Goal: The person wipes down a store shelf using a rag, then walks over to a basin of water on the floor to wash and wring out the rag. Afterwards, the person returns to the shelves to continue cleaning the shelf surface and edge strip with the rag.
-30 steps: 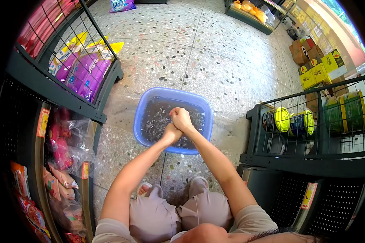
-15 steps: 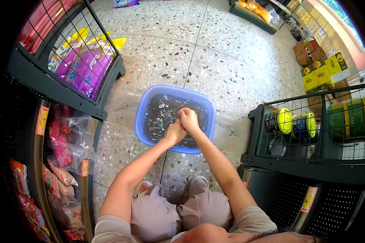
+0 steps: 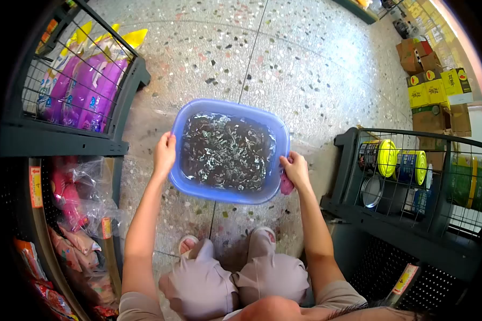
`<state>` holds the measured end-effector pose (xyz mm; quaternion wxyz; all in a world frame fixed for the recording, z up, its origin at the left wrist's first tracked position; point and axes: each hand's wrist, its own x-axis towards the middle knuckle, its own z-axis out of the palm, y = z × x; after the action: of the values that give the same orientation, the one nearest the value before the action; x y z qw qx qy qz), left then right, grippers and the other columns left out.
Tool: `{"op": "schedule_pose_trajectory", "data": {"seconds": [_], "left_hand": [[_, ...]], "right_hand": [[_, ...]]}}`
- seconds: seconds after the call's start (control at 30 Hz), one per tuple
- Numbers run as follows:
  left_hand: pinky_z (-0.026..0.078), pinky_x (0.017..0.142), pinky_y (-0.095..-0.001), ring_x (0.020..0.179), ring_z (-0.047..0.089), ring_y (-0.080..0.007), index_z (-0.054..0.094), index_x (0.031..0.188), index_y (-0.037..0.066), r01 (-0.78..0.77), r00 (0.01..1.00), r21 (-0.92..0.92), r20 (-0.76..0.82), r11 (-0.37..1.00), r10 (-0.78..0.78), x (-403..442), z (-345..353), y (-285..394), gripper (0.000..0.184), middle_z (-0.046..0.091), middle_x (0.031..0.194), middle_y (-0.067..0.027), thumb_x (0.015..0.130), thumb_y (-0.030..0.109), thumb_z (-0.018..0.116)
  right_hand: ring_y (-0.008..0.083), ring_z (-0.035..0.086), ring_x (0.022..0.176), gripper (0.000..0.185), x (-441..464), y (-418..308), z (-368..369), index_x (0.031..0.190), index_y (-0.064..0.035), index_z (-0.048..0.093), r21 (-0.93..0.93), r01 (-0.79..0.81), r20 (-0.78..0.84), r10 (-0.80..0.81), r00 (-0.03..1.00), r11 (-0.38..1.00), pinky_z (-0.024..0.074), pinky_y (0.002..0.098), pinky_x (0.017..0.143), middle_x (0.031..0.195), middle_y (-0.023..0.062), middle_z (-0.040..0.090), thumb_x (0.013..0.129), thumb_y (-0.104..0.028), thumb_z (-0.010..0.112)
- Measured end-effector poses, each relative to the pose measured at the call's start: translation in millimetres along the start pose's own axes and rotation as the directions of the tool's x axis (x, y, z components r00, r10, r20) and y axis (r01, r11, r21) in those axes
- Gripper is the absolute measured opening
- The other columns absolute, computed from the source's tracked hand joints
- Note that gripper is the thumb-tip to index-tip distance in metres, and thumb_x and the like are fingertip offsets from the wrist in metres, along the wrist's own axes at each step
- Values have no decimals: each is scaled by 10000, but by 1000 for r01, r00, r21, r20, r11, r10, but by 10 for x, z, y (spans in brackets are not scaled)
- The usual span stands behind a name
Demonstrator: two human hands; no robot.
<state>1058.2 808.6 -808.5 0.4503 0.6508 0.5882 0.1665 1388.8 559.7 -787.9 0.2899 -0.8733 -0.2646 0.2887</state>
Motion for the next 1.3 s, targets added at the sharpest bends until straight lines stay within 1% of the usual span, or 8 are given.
{"op": "schedule_pose_trajectory", "data": {"seconds": [0.03, 0.1, 0.2, 0.37, 0.77, 0.8, 1.17, 1.3], "left_hand": [[453, 808, -256, 897, 564, -101, 588, 1208, 3, -29, 998, -111, -62, 993, 22, 72, 46, -125, 333, 651, 1006, -32, 1036, 269, 486], [465, 810, -324, 888, 608, -190, 614, 1153, 26, 42, 999, -199, -4, 979, -44, 96, 71, -187, 340, 672, 987, -90, 1020, 314, 492], [455, 817, -327, 877, 576, -177, 612, 1126, 28, 140, 990, -287, 18, 948, -141, 38, 71, 34, 329, 648, 954, -69, 1023, 316, 490], [443, 844, -329, 927, 565, -165, 589, 1162, 30, 242, 968, -220, -13, 945, -251, -302, -54, 11, 329, 640, 1017, -70, 1027, 312, 486], [383, 707, -274, 753, 426, -86, 539, 942, 85, 315, 949, -387, 95, 867, -302, -2141, -1597, 1227, 219, 490, 820, 28, 1051, 257, 457], [372, 694, -271, 746, 413, -82, 538, 923, 90, 289, 956, -393, 83, 873, -280, -2290, -1702, 1242, 223, 480, 814, 32, 1049, 257, 460], [397, 711, -278, 768, 465, -100, 582, 953, 74, 225, 973, -290, 21, 930, -229, -3755, -2342, 795, 222, 530, 819, 11, 1024, 264, 491], [403, 700, -290, 750, 472, -110, 591, 931, 69, 261, 965, -272, 49, 926, -257, -4304, -2445, 458, 228, 534, 802, -2, 1020, 256, 493]], "right_hand": [[364, 661, 794, 329, -4, 8, 8, 930, 25, 658, -37, -7, 12, 7, 1000, 999, 502, 446, 731, 791, 186, 671, 820, -281, 704], [365, 661, 807, 324, 17, -39, -13, 914, 18, 651, -112, -23, 33, 27, 999, 993, 500, 448, 732, 814, 186, 673, 827, -290, 696], [384, 661, 862, 308, -13, -136, -41, 946, -4, 627, -156, -61, 37, 68, 997, 986, 501, 468, 763, 867, 199, 680, 851, -293, 678], [416, 650, 904, 310, -236, -254, -184, 973, -32, 599, -272, -79, 95, 108, 990, 959, 497, 499, 782, 916, 201, 689, 877, -322, 657], [395, 648, 833, 311, -2058, -1368, -1345, 962, -12, 596, -198, -108, 131, 135, 982, 974, 490, 468, 738, 856, 203, 668, 880, -306, 655], [385, 652, 824, 302, -2268, -1578, -1502, 963, -8, 603, -160, -196, 171, 223, 960, 967, 490, 461, 735, 854, 205, 667, 879, -291, 661], [403, 667, 847, 329, -4060, -1173, -1513, 996, 8, 618, -191, -54, 86, 71, 994, 980, 503, 477, 764, 867, 230, 675, 880, -298, 656], [406, 668, 879, 345, -4685, -1012, -1415, 1006, 9, 627, -231, -133, 107, 161, 981, 964, 509, 477, 781, 900, 229, 685, 878, -310, 654]]}}
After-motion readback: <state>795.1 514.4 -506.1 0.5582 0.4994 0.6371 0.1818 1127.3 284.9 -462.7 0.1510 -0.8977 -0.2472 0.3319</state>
